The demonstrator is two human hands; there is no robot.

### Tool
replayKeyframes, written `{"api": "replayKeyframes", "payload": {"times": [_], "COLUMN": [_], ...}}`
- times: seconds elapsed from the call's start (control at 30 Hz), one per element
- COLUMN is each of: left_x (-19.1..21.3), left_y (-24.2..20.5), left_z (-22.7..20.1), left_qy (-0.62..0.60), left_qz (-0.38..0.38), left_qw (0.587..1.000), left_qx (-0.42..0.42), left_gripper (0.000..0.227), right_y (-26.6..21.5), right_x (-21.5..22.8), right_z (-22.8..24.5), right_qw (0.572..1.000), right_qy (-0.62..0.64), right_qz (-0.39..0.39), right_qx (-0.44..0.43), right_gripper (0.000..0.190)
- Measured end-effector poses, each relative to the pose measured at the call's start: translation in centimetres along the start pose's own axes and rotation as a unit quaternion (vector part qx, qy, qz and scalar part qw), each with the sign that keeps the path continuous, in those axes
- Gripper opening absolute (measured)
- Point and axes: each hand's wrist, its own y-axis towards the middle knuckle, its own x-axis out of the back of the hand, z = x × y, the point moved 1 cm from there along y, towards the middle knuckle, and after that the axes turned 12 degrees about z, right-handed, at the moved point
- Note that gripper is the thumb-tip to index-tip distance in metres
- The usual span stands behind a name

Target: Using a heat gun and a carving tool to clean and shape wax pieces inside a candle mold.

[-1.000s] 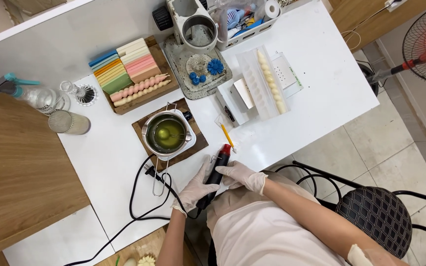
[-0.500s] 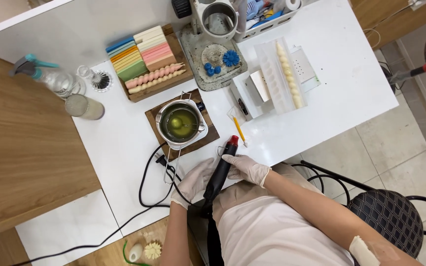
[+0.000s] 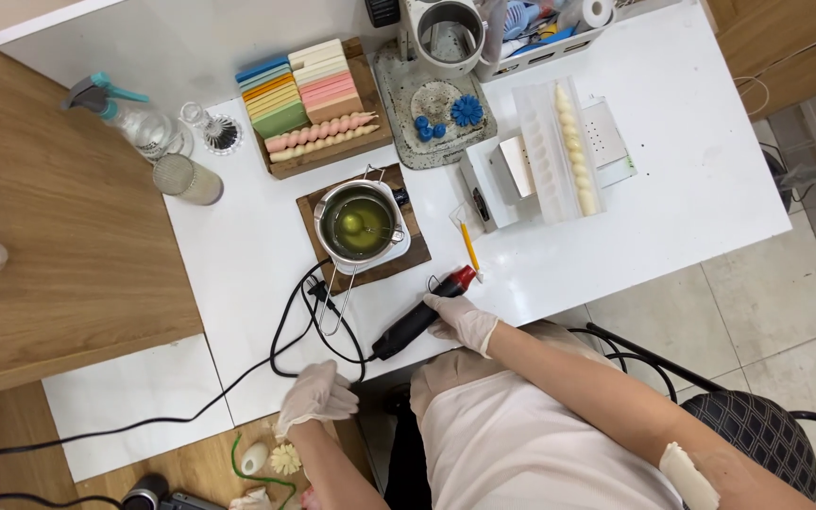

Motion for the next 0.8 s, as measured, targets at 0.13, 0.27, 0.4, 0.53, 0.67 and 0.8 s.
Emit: {"api": "replayKeyframes", "payload": {"times": [0.13, 0.27, 0.4, 0.53, 0.67, 0.8], "left_x": [-1.0, -2.3, -4.1, -4.7, -5.1, -6.6], "left_y": [-4.9, -6.4, -6.0, -5.1, -5.1, -6.3], "left_z": [-2.4, -4.2, -4.9, -4.5, -4.7, -6.3], "left_qy": [0.047, 0.074, 0.091, 0.107, 0.123, 0.163], "left_qz": [-0.093, -0.069, -0.035, -0.025, -0.015, -0.008], "left_qw": [0.99, 0.985, 0.984, 0.985, 0.986, 0.982], "left_qx": [-0.099, -0.142, -0.151, -0.132, -0.112, -0.096], "left_gripper": [0.051, 0.057, 0.063, 0.062, 0.063, 0.061], "right_y": [1.1, 3.3, 2.2, -0.3, -5.3, -3.5], "right_x": [-3.1, -6.3, -8.4, -7.3, -2.8, 4.5], "right_z": [-0.9, -1.8, -0.5, 0.1, 1.4, 2.4], "right_qw": [0.998, 0.985, 0.99, 0.991, 0.998, 0.955], "right_qy": [0.036, 0.145, 0.066, 0.033, 0.047, -0.13], "right_qz": [-0.022, 0.019, 0.004, 0.028, 0.019, -0.202], "right_qx": [-0.052, -0.091, -0.126, -0.123, -0.04, 0.171], "right_gripper": [0.04, 0.041, 0.053, 0.062, 0.062, 0.05]}}
